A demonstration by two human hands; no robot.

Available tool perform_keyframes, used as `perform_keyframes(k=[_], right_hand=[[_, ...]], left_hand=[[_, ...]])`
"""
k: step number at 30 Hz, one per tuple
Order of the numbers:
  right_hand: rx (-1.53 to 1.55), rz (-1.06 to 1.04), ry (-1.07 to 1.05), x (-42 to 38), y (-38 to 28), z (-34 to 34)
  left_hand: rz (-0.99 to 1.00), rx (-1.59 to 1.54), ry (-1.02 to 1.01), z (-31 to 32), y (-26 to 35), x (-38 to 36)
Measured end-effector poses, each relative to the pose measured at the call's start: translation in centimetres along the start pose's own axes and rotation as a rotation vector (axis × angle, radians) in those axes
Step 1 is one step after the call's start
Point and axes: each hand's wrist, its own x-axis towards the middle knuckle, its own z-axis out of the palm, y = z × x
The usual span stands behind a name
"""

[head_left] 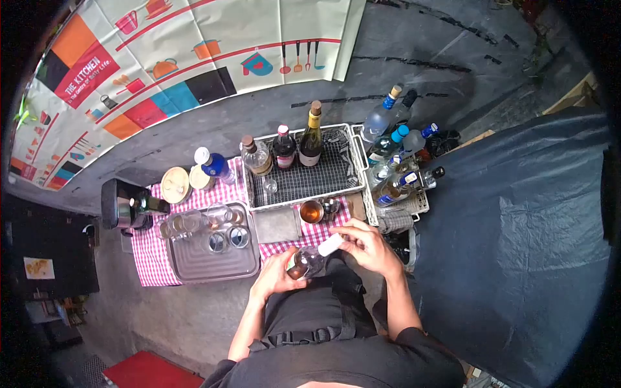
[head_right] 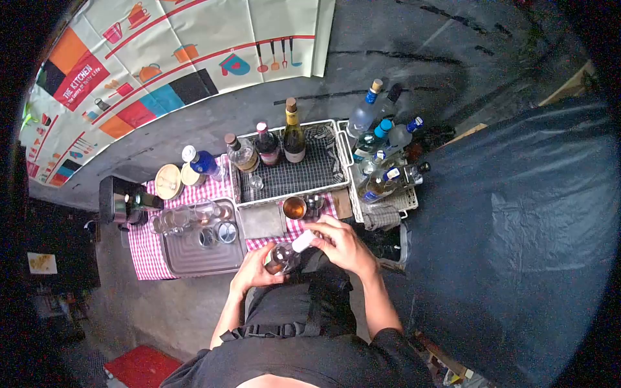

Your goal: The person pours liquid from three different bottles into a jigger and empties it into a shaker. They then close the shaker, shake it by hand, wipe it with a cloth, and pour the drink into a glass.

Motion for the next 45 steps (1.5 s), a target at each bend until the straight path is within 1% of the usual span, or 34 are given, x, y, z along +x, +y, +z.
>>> perform_keyframes(k=[1, 3, 4, 7, 8, 10, 13, 15, 17, 18, 19, 21, 22, 23, 25, 26, 27, 29, 30, 33, 34, 35, 37, 41, 43, 44, 45], right_hand=[[0.002, -0.008, -0.011, 0.0, 0.2, -0.3], [0.007, 0.070, -0.008, 0.0, 0.3, -0.6], [-0.002, 0.065, -0.005, 0.1, 0.2, -0.8], [-0.047, 0.072, 0.030, 0.3, 0.3, -1.4], [-0.047, 0.072, 0.031, 0.2, 0.5, -1.6], [-0.065, 0.006, 0.069, 0.4, 1.0, -1.8], [-0.040, -0.004, 0.101, 1.0, 1.1, -2.9], [-0.018, 0.005, 0.054, 1.6, 2.5, -3.8], [0.293, -0.067, 0.092, 2.7, 3.4, -4.1], [0.443, -0.054, -0.002, 3.3, 4.2, -4.6], [0.493, -0.099, -0.034, 4.2, 5.9, -4.1], [0.445, -0.251, -0.086, 6.4, 8.2, -4.1], [0.518, -0.121, -0.150, 6.9, 7.3, -4.9], [0.603, -0.196, -0.069, 7.9, 6.2, -5.1], [0.522, -0.252, -0.117, 10.1, 5.6, -7.1], [0.446, -0.231, -0.074, 10.9, 5.3, -7.7], [0.378, -0.248, -0.049, 11.9, 4.9, -8.4], [0.309, -0.310, 0.010, 13.2, 5.4, -9.1], [0.217, -0.346, 0.008, 14.1, 5.8, -9.6], [0.299, -0.381, 0.050, 15.0, 6.2, -10.6], [0.304, -0.387, 0.080, 15.3, 6.7, -10.7], [0.225, -0.378, 0.098, 15.8, 7.5, -11.0], [0.291, -0.375, 0.163, 16.5, 7.8, -10.8], [0.273, -0.318, 0.204, 18.3, 9.7, -10.0], [0.115, -0.236, 0.224, 19.6, 11.2, -9.4], [0.093, -0.284, 0.268, 20.3, 12.2, -8.9], [0.061, -0.221, 0.265, 20.6, 12.6, -8.9]], left_hand=[[-0.026, -0.025, -0.037, -0.1, 0.3, 0.3], [-0.006, -0.025, 0.008, 0.3, 0.8, 0.6], [0.025, -0.021, 0.034, 0.5, 1.0, 0.7], [-0.009, -0.028, 0.005, 1.0, 1.4, 1.4], [-0.008, -0.028, 0.005, 1.2, 1.8, 1.6], [-0.018, -0.010, 0.031, 1.3, 2.7, 1.9], [-0.029, -0.008, 0.033, 1.4, 3.8, 3.0], [-0.013, -0.022, 0.058, 2.3, 3.3, 4.2], [0.071, -0.057, 0.150, 2.9, 3.2, 5.6], [0.000, -0.163, 0.085, 2.7, 3.5, 6.5], [0.072, -0.286, 0.086, 2.5, 4.1, 7.7], [0.084, -0.451, 0.029, 2.0, 5.3, 10.0], [0.218, -0.554, 0.041, 2.2, 5.1, 11.7], [0.247, -0.509, 0.076, 2.3, 4.9, 12.9], [0.137, -0.728, -0.002, 1.2, 7.5, 14.5], [0.186, -0.686, -0.031, 1.3, 6.4, 16.1], [0.212, -0.655, -0.119, 0.2, 7.5, 17.2], [0.214, -0.620, -0.142, -0.4, 7.8, 19.4], [0.262, -0.731, -0.069, -0.3, 8.8, 19.9], [0.227, -0.663, -0.020, -0.9, 9.0, 21.6], [0.186, -0.665, -0.020, -0.9, 8.9, 21.9], [0.191, -0.664, -0.013, -0.8, 8.9, 21.9], [0.240, -0.231, 0.362, -0.1, 8.9, 21.4], [0.144, -0.249, 0.602, 2.3, 6.9, 19.1], [0.058, -0.362, 0.642, 3.3, 6.8, 17.2], [0.014, -0.540, 0.669, 4.3, 6.1, 16.6], [0.012, -0.557, 0.691, 5.0, 5.5, 15.7]])
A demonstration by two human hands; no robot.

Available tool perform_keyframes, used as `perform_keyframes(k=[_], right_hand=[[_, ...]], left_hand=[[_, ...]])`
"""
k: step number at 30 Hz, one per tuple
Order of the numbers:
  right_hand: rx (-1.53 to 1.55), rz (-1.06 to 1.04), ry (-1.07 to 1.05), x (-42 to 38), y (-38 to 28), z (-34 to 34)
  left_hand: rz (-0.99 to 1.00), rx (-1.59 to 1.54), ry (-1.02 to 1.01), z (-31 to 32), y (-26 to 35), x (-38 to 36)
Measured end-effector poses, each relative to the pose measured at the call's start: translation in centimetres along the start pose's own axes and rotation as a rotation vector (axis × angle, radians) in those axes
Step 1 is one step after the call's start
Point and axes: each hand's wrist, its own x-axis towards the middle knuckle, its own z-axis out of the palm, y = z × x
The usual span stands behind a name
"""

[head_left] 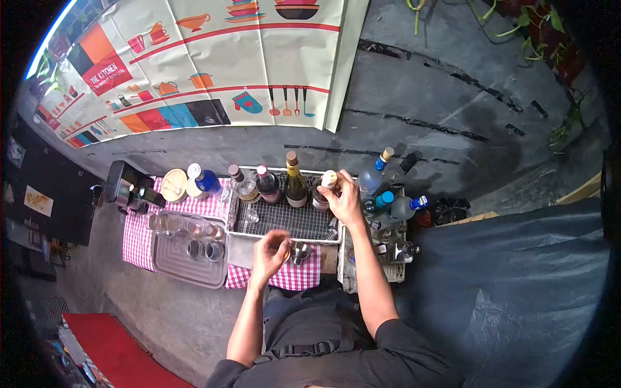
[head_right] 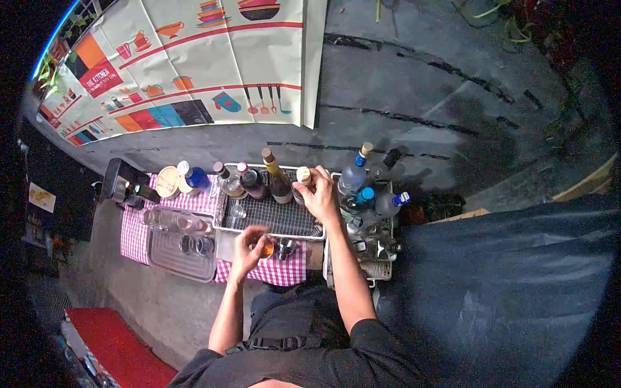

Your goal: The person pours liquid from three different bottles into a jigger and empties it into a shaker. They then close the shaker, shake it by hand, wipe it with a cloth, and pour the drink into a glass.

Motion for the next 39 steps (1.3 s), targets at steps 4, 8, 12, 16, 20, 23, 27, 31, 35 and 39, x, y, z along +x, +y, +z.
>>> perform_keyframes(k=[4, 8, 12, 16, 20, 23, 27, 31, 35, 39], right_hand=[[-0.039, 0.022, 0.021, 0.4, 4.1, 1.9], [-0.082, 0.095, -0.001, 0.2, 6.5, 3.4], [-0.020, 0.171, -0.013, 0.2, 7.6, 4.0], [-0.151, 0.083, -0.006, 0.4, 7.9, 3.3], [-0.106, 0.212, 0.004, 0.5, 6.3, 3.2], [-0.222, 0.206, -0.018, 0.2, 5.7, 3.1], [-0.251, 0.286, 0.108, -1.3, 3.1, 3.3], [-0.085, 0.233, 0.399, -7.8, 2.6, 5.0], [-0.063, 0.531, 0.237, -19.1, 5.1, 8.6], [0.036, 0.824, -0.010, -26.6, 12.1, 12.4]], left_hand=[[0.023, 0.111, 0.104, -1.9, -1.7, -3.3], [-0.092, 0.195, 0.217, -4.1, -4.8, -6.3], [-0.104, 0.361, 0.246, -5.3, -6.1, -8.0], [-0.140, 0.455, 0.202, -5.7, -8.5, -8.3], [-0.146, 0.572, 0.038, -5.6, -10.2, -6.8], [-0.119, 0.592, -0.057, -5.5, -12.8, -5.0], [0.049, 0.596, -0.105, -5.0, -12.8, -3.2], [0.034, 0.519, -0.141, -4.6, -13.0, -2.1], [0.042, 0.452, -0.153, -4.2, -13.9, -1.7], [0.087, 0.370, -0.172, -4.5, -15.1, -1.5]])
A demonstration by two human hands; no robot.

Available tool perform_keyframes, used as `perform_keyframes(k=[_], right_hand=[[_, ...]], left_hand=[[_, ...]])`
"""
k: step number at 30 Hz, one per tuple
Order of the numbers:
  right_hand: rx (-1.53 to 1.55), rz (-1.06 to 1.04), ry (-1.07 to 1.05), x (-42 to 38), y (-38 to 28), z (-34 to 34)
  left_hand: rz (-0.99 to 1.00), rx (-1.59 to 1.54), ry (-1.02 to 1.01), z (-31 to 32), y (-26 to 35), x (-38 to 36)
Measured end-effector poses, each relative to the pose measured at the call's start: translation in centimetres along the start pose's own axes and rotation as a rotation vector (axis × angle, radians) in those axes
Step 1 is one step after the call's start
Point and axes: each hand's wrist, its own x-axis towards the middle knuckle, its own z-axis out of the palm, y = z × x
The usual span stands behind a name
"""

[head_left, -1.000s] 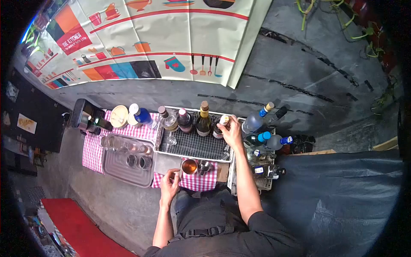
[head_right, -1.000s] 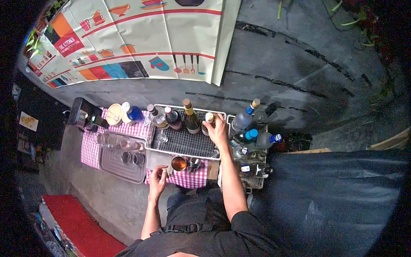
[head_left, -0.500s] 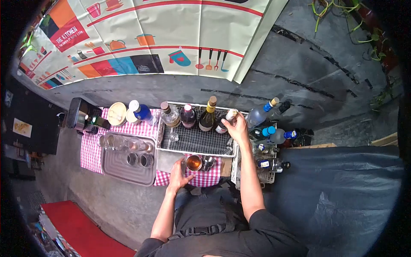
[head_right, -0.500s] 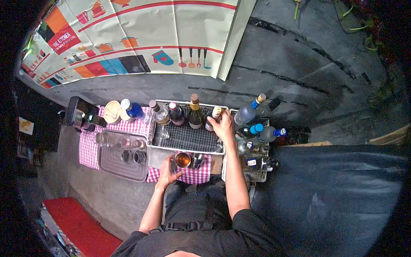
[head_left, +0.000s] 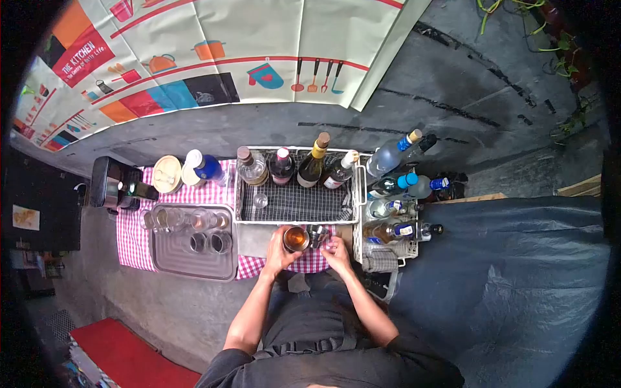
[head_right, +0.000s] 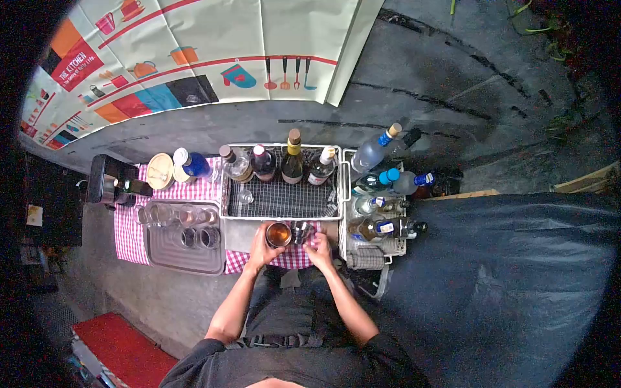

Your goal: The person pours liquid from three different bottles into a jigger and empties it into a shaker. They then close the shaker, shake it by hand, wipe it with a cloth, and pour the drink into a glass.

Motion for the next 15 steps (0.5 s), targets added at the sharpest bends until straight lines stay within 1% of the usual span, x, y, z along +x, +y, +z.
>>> perform_keyframes(k=[1, 3, 4, 5, 7, 8, 9, 11, 13, 15], right_hand=[[0.001, 0.005, -0.003, 0.1, -0.2, 0.5], [0.083, -0.073, 0.033, 0.6, -0.7, 1.6], [0.047, -0.082, 0.032, 1.2, -1.2, 1.9], [0.039, -0.043, 0.003, 1.4, -1.5, 1.9], [-0.152, -0.088, 0.072, 2.6, -1.1, 2.9], [-0.055, -0.083, 0.093, 2.8, -0.9, 3.5], [-0.054, -0.084, 0.090, 2.9, -1.2, 3.9], [-0.201, -0.113, 0.243, 3.0, -2.3, 4.4], [-0.201, -0.084, 0.309, 2.7, -3.0, 4.5], [-0.271, -0.145, 0.361, 2.3, -3.7, 4.7]], left_hand=[[-0.005, 0.002, -0.003, 0.0, -0.1, -0.1], [0.089, -0.036, 0.065, -0.2, -0.1, -0.2], [0.073, -0.042, 0.056, -0.4, 0.1, -0.5], [0.071, -0.039, 0.053, -0.8, 0.3, -0.8], [-0.044, -0.111, 0.033, -1.5, 0.5, -1.4], [-0.011, -0.090, 0.055, -2.0, 0.6, -1.8], [-0.012, -0.088, 0.056, -2.6, 1.2, -2.2], [-0.054, -0.152, 0.056, -4.2, 3.0, -3.0], [-0.059, -0.159, 0.049, -5.4, 3.2, -4.1], [-0.009, -0.144, 0.040, -6.6, 3.5, -5.3]])
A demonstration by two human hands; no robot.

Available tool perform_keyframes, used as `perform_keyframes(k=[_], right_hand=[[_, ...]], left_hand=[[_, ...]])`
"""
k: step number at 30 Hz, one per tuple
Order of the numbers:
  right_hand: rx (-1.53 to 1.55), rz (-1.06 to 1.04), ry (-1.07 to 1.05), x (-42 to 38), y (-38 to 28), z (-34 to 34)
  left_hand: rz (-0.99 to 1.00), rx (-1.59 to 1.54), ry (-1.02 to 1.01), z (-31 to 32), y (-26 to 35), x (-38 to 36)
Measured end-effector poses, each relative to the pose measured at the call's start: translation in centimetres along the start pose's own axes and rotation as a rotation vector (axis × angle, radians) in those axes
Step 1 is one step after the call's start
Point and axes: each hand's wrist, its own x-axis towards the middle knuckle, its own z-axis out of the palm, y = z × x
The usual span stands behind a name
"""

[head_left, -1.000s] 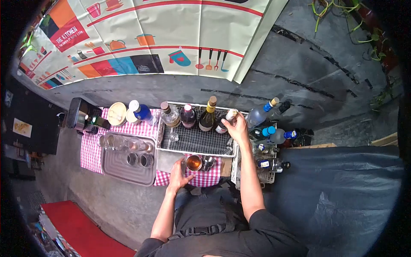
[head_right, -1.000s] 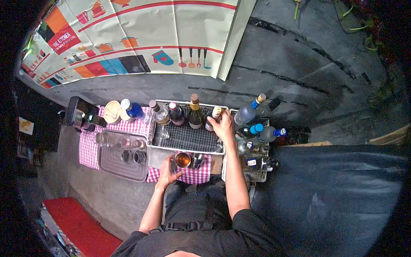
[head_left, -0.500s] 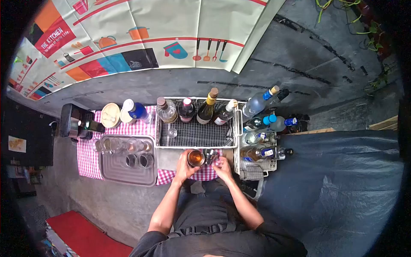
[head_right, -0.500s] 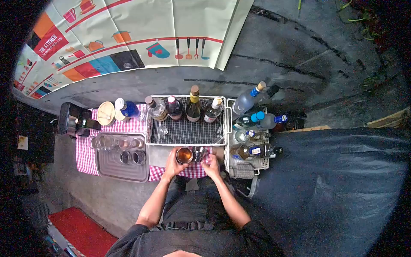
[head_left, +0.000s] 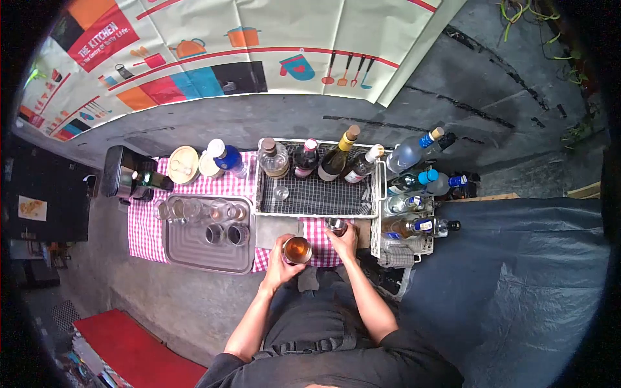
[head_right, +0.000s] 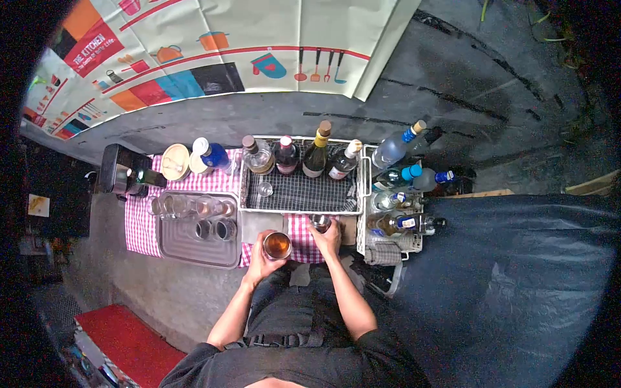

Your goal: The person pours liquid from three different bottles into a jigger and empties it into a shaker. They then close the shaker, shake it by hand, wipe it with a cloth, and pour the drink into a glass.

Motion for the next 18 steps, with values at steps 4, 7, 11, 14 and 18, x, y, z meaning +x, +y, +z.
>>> perform_keyframes(k=[4, 7, 11, 14, 18], right_hand=[[0.219, 0.068, -0.174, -1.7, -1.7, -3.0], [0.231, -0.034, -0.330, -4.9, -4.2, -6.8], [0.118, -0.267, -0.504, -8.8, -10.2, -12.1], [0.067, -0.367, -0.566, -11.3, -14.3, -13.9], [0.012, -0.396, -0.585, -14.4, -16.1, -13.6]], left_hand=[[-0.128, -0.095, -0.061, -1.2, -0.9, -2.3], [-0.099, -0.058, -0.047, -1.7, -1.2, -3.7], [-0.073, -0.100, -0.094, -2.1, -0.6, -4.6], [-0.062, -0.086, -0.156, -2.1, -0.8, -5.3], [-0.008, -0.096, -0.285, -2.5, 1.3, -5.7]])
